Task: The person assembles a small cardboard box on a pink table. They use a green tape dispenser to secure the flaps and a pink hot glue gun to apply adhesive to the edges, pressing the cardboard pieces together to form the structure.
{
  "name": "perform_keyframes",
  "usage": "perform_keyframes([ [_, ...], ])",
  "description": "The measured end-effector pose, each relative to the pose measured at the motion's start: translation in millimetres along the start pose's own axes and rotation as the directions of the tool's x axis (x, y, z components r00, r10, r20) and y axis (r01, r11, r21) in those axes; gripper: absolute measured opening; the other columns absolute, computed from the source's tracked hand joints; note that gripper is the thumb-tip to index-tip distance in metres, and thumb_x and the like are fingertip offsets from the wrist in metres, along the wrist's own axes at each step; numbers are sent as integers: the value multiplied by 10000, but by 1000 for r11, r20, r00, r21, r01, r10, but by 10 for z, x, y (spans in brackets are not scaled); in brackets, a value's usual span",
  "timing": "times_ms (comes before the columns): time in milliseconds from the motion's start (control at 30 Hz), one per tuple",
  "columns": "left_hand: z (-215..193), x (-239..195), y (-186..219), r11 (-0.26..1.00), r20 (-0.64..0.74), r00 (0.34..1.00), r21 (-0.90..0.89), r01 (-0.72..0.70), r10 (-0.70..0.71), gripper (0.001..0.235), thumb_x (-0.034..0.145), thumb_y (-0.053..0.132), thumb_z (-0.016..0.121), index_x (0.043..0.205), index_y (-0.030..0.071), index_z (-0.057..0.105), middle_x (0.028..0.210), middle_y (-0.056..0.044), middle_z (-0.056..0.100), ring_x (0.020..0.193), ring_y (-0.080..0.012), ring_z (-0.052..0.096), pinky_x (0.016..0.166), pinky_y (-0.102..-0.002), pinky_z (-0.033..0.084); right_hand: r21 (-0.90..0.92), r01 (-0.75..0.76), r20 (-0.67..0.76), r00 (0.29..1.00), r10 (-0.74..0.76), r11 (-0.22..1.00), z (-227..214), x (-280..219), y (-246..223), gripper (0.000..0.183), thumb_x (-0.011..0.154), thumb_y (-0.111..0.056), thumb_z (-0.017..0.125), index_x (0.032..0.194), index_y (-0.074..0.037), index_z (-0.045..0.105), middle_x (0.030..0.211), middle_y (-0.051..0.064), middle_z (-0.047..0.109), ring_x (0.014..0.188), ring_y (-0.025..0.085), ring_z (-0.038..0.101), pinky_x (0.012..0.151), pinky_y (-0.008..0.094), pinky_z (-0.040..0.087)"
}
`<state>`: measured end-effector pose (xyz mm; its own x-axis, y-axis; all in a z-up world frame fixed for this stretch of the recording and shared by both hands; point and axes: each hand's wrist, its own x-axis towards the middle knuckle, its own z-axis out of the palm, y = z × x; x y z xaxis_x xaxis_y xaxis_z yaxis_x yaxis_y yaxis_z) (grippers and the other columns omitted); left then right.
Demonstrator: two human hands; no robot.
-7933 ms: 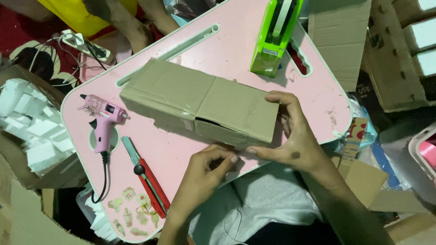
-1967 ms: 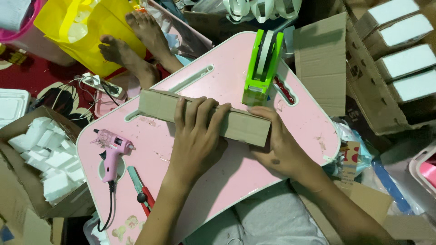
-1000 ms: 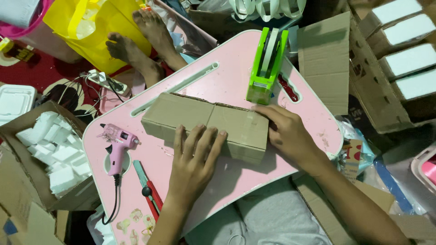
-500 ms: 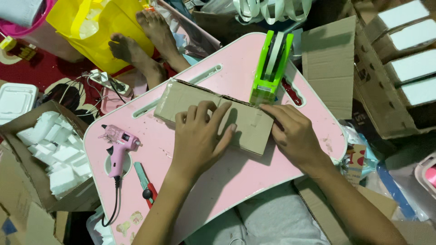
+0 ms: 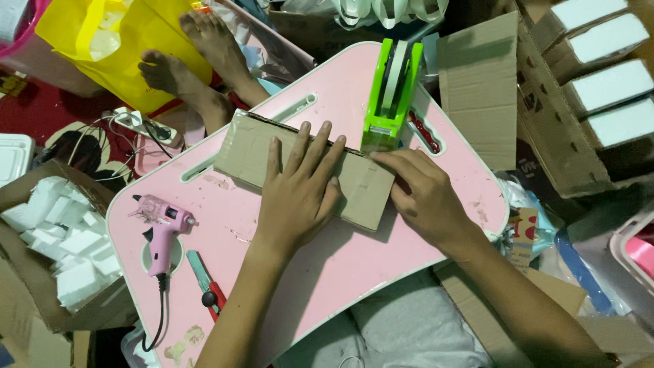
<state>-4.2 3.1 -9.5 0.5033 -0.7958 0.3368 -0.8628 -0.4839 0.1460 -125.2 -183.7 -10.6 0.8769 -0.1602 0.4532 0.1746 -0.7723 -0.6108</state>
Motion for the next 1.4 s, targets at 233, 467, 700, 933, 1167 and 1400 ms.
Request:
perform_keyframes([
  [233,54,-14,-34,998,-18,999,62,-33,35,586,976,322,364,1554,250,433,1642,-30,354,1532,-245,248,1212,-564,100,-74,35,47,998,-32,997,-29,24,-31,409,893,97,566,1259,-69,640,1032,94,665,970,277,665,821,361,573],
  [467,6,3,-42,998,-19,999,39,-47,48,572,980,334,364,1536,240,459,1594,-44,427,1513,-262,281,1204,-581,109,-16,-116,128,985,117,993,-34,-27,57,475,865,81,548,1312,-79,543,966,114,651,892,290,662,760,381,585],
  [700,166,-14,-140,991,-36,996,110,-72,77,584,976,364,346,1527,203,455,1469,-64,510,1457,-256,358,1203,-589,138,-130,-30,36,999,35,991,-7,4,54,300,872,77,575,1139,-19,669,891,108,654,840,265,664,746,346,563],
  [933,151,-27,-135,992,-104,990,91,-90,99,590,962,358,352,1509,155,445,1437,-93,485,1452,-285,354,1227,-571,145,-102,-3,-67,998,-4,995,-36,3,32,282,915,55,564,1116,-71,717,897,47,673,834,207,686,727,301,575],
  [1167,188,3,-154,987,-165,977,108,-119,136,595,960,364,361,1511,151,436,1438,-96,471,1451,-288,356,1229,-580,155,-183,39,-104,993,-59,982,-17,-42,92,308,906,43,576,1129,-107,725,913,16,672,839,204,685,705,306,571],
  [1400,158,29,-143,985,-141,980,122,-126,142,582,950,357,370,1484,151,473,1426,-83,491,1445,-271,369,1224,-566,159,-147,14,-134,990,-34,989,-43,0,-9,282,866,65,620,1072,-84,742,878,47,696,804,234,695,651,314,566],
])
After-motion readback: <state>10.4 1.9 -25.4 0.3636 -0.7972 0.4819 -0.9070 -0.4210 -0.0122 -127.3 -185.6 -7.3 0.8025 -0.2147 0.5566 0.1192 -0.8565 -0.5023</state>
